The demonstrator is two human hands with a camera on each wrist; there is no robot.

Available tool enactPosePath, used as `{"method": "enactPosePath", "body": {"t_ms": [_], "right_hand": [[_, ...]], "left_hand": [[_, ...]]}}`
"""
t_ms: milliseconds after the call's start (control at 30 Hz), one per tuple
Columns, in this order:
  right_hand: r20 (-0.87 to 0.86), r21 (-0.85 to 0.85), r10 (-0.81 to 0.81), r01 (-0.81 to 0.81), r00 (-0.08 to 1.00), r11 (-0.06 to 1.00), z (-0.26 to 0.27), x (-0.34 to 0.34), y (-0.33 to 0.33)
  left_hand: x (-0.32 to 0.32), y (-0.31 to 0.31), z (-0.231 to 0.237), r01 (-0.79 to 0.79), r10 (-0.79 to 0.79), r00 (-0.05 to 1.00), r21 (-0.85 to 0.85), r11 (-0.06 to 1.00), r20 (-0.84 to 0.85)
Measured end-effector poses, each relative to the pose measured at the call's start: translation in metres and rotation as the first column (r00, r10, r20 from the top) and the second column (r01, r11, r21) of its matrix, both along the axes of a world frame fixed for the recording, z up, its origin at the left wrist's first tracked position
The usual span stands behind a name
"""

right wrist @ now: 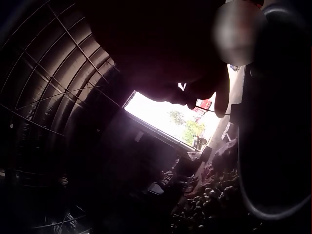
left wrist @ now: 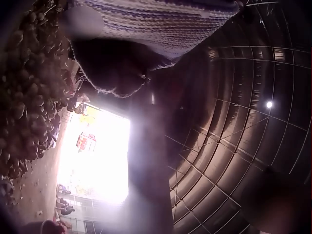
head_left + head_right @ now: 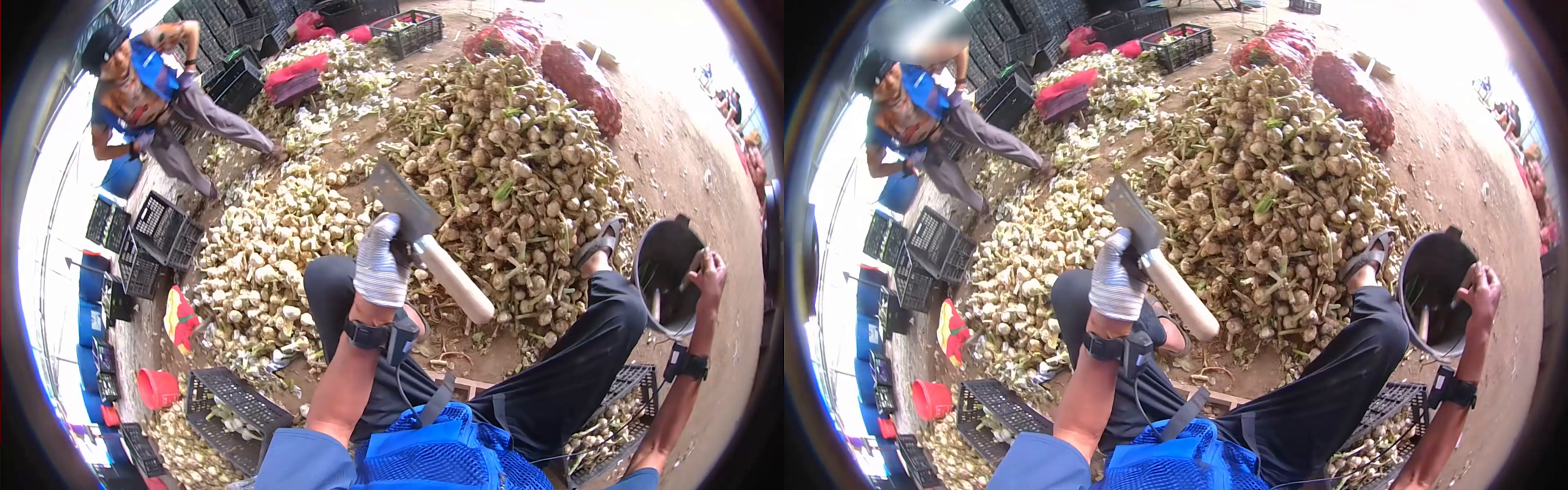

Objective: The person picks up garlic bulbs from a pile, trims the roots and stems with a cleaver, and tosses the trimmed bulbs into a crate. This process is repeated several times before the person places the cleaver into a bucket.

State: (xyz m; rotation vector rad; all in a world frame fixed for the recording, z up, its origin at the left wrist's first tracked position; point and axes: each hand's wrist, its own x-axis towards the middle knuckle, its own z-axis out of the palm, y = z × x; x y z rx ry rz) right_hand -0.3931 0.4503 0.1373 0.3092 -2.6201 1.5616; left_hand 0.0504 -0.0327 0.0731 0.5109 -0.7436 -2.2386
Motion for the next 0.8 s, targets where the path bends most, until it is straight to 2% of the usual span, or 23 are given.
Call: {"method": "enactPosePath", "body": {"t_ms": [67, 167, 300, 333, 367, 433, 500, 533, 567, 600, 667, 700, 733, 800], "right_hand": [[-0.075, -0.002, 0.097, -0.097, 0.992, 0.995, 0.044, 0.021, -0.055], [-0.054, 0.095, 0.203, -0.198, 0.978, 0.976, 0.100, 0.049, -0.132], [-0.029, -0.051, 0.397, -0.398, 0.917, 0.916, 0.119, 0.061, -0.239], [-0.015, -0.141, 0.461, -0.458, 0.887, 0.878, 0.116, 0.070, -0.270], [-0.001, -0.230, 0.524, -0.510, 0.852, 0.829, 0.110, 0.074, -0.303], [0.136, -0.266, 0.597, -0.551, 0.790, 0.791, 0.088, 0.066, -0.365], [0.223, -0.331, 0.772, -0.698, 0.596, 0.635, 0.054, 0.052, -0.428], [0.144, -0.309, 0.843, -0.786, 0.518, 0.535, 0.031, 0.058, -0.457], [0.260, -0.391, 0.805, -0.704, 0.533, 0.592, 0.016, 0.069, -0.497], [0.247, -0.415, 0.802, -0.689, 0.543, 0.595, 0.005, 0.098, -0.528], [0.318, -0.386, 0.789, -0.688, 0.526, 0.614, -0.026, 0.123, -0.589], [0.344, -0.444, 0.816, -0.685, 0.464, 0.577, -0.043, 0.138, -0.615], [0.352, -0.422, 0.806, -0.688, 0.476, 0.590, -0.064, 0.151, -0.644], [0.366, -0.401, 0.809, -0.706, 0.461, 0.584, -0.097, 0.185, -0.689]], "left_hand": [[0.003, 0.002, 0.002, -0.014, 0.014, 1.000, -0.028, 1.000, -0.010], [0.009, 0.000, 0.003, 0.026, -0.026, 0.999, 0.012, 1.000, -0.021], [0.024, -0.005, 0.005, 0.034, -0.032, 0.995, 0.024, 0.999, -0.090], [0.029, -0.009, 0.002, 0.026, -0.023, 0.995, 0.030, 0.999, -0.096], [0.034, -0.012, 0.001, 0.021, -0.017, 0.995, 0.035, 0.999, -0.098], [0.046, -0.016, 0.001, -0.024, 0.028, 0.997, 0.055, 0.998, -0.076], [0.062, -0.023, -0.002, -0.120, 0.121, 0.993, 0.076, 0.990, -0.010], [0.069, -0.028, 0.001, -0.156, 0.156, 0.988, 0.087, 0.984, 0.008], [0.074, -0.031, 0.009, -0.205, 0.202, 0.979, 0.098, 0.974, 0.039], [0.081, -0.036, -0.001, -0.232, 0.220, 0.970, 0.118, 0.966, 0.105], [0.095, -0.043, -0.016, -0.286, 0.309, 0.916, -0.124, 0.950, 0.256], [0.098, -0.045, -0.014, -0.308, 0.304, 0.918, -0.024, 0.951, 0.253], [0.101, -0.047, -0.009, -0.330, 0.303, 0.920, 0.076, 0.941, 0.251], [0.106, -0.048, -0.010, -0.330, 0.304, 0.908, 0.043, 0.943, 0.289]]}}
